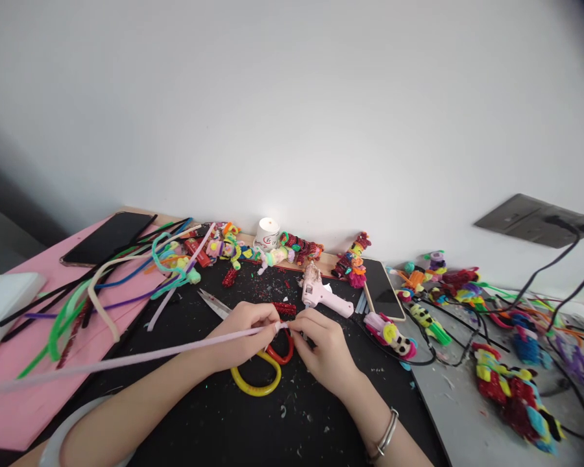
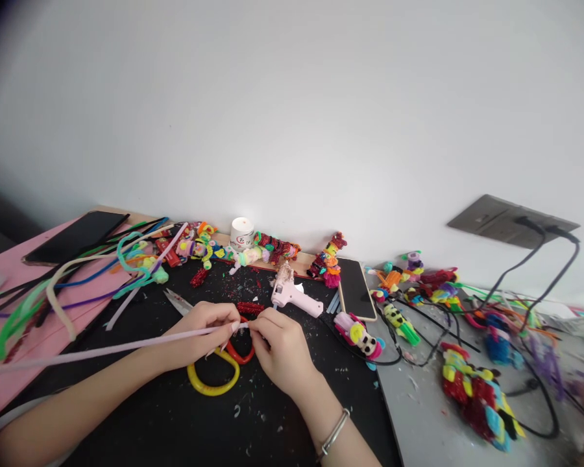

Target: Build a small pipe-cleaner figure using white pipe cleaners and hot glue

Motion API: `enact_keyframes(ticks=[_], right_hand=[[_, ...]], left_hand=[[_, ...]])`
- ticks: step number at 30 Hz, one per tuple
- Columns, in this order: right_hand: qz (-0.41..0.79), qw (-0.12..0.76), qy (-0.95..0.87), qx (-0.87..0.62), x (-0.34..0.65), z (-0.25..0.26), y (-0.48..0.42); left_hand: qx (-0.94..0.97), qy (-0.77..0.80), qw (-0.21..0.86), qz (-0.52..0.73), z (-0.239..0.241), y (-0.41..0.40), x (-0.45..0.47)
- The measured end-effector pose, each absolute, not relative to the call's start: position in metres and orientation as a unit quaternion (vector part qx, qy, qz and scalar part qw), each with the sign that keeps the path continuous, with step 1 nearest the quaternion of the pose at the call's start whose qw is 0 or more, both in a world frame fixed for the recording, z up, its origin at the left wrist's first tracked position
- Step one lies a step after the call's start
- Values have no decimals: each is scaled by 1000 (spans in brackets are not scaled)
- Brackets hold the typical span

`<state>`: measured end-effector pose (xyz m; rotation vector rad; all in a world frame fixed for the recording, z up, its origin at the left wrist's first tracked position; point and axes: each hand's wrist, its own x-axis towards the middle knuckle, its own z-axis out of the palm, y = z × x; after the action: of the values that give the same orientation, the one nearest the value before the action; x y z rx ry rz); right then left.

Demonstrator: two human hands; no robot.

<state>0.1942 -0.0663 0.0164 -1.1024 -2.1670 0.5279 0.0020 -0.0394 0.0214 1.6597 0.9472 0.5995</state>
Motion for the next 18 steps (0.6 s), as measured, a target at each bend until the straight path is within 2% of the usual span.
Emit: enact_keyframes(ticks=[14,16,18], right_hand=[[152,229,-862,-426,192,18,-70],[149,233,-860,-428,191,18,-70],[162,276,-841,-437,191,17,-69]], left_hand=[[786,370,437,233,28,-41,2],[792,364,432,232,29,-41,1],[776,369,451,240,28,-40,1]])
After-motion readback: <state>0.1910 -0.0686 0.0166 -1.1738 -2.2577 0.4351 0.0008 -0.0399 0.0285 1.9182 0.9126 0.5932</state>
